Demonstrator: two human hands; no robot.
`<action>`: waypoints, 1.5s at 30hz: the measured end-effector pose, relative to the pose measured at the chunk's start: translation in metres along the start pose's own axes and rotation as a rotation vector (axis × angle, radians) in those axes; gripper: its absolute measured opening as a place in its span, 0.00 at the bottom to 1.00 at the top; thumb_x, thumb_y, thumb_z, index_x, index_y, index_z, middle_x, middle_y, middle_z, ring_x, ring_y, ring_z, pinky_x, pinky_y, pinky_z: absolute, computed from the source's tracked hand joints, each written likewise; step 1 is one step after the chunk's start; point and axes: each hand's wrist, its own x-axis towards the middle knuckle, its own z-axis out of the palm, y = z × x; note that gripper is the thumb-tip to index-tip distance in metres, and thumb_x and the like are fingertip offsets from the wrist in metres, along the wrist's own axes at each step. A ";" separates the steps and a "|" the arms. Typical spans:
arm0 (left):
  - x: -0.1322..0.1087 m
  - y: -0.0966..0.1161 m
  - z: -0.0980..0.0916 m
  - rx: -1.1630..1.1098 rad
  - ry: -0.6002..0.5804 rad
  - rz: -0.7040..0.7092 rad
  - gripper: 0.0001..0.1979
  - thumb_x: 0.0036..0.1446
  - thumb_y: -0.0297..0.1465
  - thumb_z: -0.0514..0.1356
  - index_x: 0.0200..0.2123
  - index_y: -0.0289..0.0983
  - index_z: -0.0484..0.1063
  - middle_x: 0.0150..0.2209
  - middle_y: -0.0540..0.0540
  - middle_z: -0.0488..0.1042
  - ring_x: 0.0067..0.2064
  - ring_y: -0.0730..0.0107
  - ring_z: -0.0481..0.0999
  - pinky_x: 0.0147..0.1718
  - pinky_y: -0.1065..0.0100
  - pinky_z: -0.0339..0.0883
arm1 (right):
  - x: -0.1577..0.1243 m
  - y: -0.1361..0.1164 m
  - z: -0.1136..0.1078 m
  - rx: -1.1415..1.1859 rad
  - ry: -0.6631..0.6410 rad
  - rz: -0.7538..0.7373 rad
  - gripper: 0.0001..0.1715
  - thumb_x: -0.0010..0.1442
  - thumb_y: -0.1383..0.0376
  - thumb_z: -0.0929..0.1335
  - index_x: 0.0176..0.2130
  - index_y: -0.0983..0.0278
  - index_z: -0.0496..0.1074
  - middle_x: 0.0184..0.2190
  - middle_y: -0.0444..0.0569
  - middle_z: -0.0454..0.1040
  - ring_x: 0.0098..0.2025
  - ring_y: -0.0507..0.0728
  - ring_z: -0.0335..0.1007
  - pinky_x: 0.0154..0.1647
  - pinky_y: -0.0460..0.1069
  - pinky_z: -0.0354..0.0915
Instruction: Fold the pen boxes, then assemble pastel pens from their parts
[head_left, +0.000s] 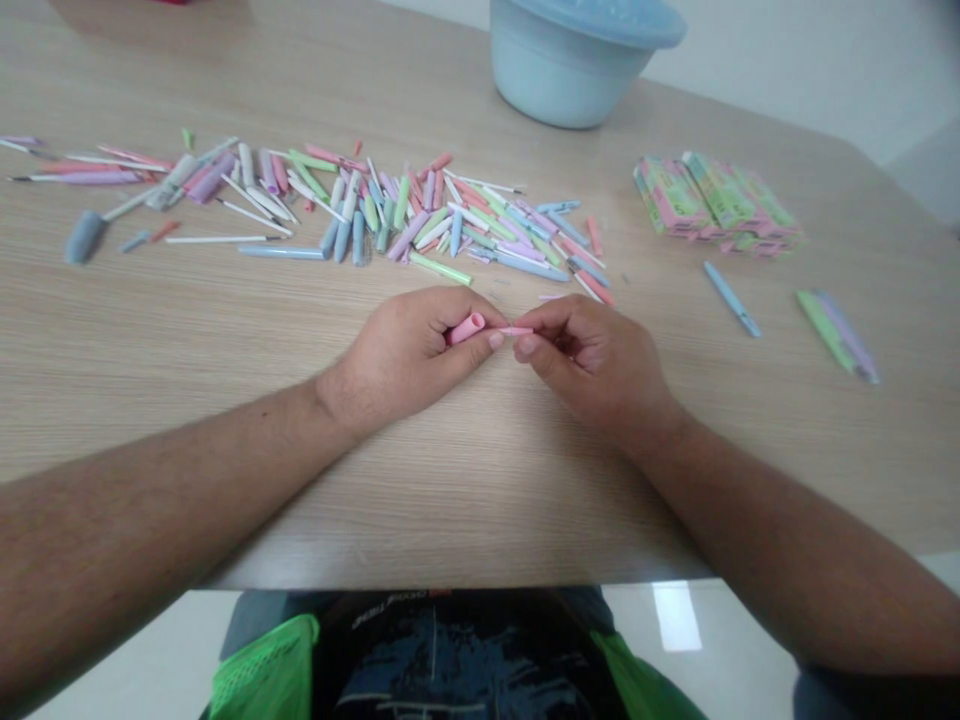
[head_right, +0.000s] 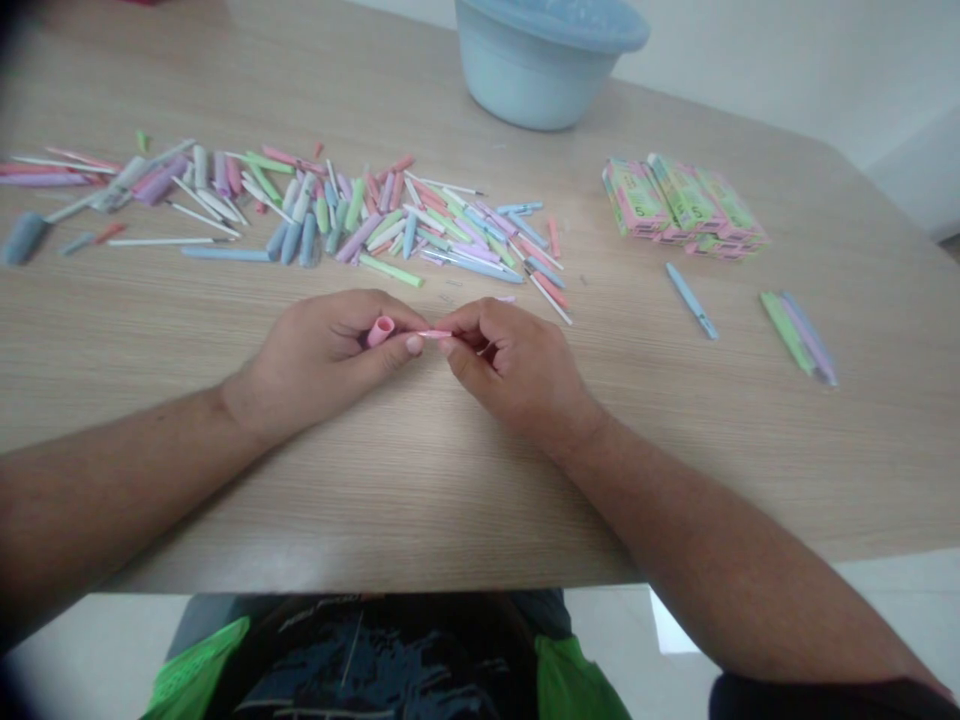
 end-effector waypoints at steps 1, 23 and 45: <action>0.000 0.000 0.000 0.002 0.000 0.004 0.12 0.73 0.40 0.66 0.44 0.41 0.88 0.39 0.48 0.87 0.40 0.65 0.84 0.45 0.67 0.75 | 0.000 0.000 0.000 0.006 -0.003 0.013 0.12 0.74 0.54 0.75 0.46 0.59 0.86 0.34 0.45 0.83 0.33 0.54 0.75 0.36 0.50 0.68; 0.000 0.001 -0.001 0.033 -0.002 0.024 0.10 0.72 0.37 0.64 0.44 0.41 0.87 0.38 0.49 0.86 0.39 0.65 0.83 0.45 0.66 0.75 | 0.003 -0.001 -0.003 0.023 -0.079 0.093 0.22 0.73 0.44 0.74 0.42 0.59 0.86 0.30 0.44 0.82 0.30 0.54 0.73 0.33 0.50 0.62; 0.001 -0.004 0.002 -0.040 -0.037 -0.061 0.09 0.68 0.33 0.67 0.46 0.42 0.88 0.42 0.49 0.88 0.42 0.64 0.86 0.44 0.68 0.77 | 0.006 0.006 0.004 0.316 -0.174 0.339 0.13 0.73 0.55 0.73 0.40 0.61 0.78 0.27 0.43 0.82 0.26 0.53 0.75 0.28 0.48 0.68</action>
